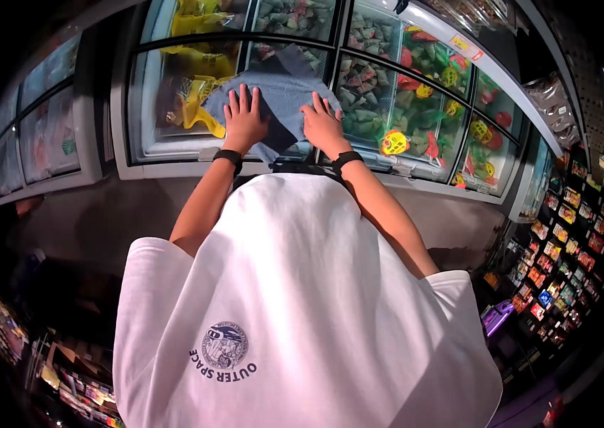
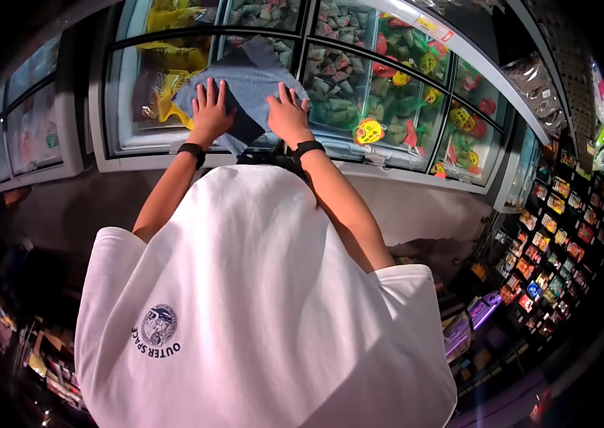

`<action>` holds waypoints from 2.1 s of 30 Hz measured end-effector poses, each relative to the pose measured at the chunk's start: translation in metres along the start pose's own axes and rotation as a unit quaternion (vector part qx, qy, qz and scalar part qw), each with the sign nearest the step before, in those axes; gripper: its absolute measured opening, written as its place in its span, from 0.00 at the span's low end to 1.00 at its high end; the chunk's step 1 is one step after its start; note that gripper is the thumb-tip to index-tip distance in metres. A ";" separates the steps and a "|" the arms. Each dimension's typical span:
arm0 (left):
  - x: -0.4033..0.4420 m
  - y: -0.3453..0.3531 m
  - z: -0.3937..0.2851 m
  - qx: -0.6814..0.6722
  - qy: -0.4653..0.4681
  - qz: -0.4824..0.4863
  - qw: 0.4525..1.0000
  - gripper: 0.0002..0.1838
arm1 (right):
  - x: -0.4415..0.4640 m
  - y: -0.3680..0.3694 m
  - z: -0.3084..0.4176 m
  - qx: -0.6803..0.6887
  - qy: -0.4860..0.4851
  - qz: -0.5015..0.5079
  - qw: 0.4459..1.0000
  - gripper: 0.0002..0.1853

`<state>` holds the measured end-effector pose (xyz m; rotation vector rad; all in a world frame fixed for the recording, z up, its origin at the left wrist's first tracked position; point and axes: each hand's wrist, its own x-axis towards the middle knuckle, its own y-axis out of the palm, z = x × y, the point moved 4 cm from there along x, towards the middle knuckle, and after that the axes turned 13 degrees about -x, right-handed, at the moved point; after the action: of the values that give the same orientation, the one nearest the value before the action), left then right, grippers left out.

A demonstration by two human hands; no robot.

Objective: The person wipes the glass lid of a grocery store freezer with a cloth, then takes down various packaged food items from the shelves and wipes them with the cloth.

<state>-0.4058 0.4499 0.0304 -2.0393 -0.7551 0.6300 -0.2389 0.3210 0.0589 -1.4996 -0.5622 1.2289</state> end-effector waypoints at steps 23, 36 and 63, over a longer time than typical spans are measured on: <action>0.111 -0.017 0.038 -0.010 0.053 -0.118 0.992 0.40 | 0.120 -0.054 -0.005 -0.076 0.028 0.079 0.994 0.31; -0.039 -0.045 0.097 0.006 -0.062 -0.072 0.995 0.42 | 0.053 -0.025 0.126 0.082 -0.277 -0.005 0.957 0.06; -0.009 -0.020 0.013 -0.016 0.125 0.052 0.991 0.48 | -0.045 0.017 0.011 0.095 -0.046 -0.025 0.994 0.06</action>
<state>-0.4260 0.4598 0.0419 -2.1483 -0.5173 0.4116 -0.2689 0.2819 0.0629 -1.2690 -0.5250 1.2809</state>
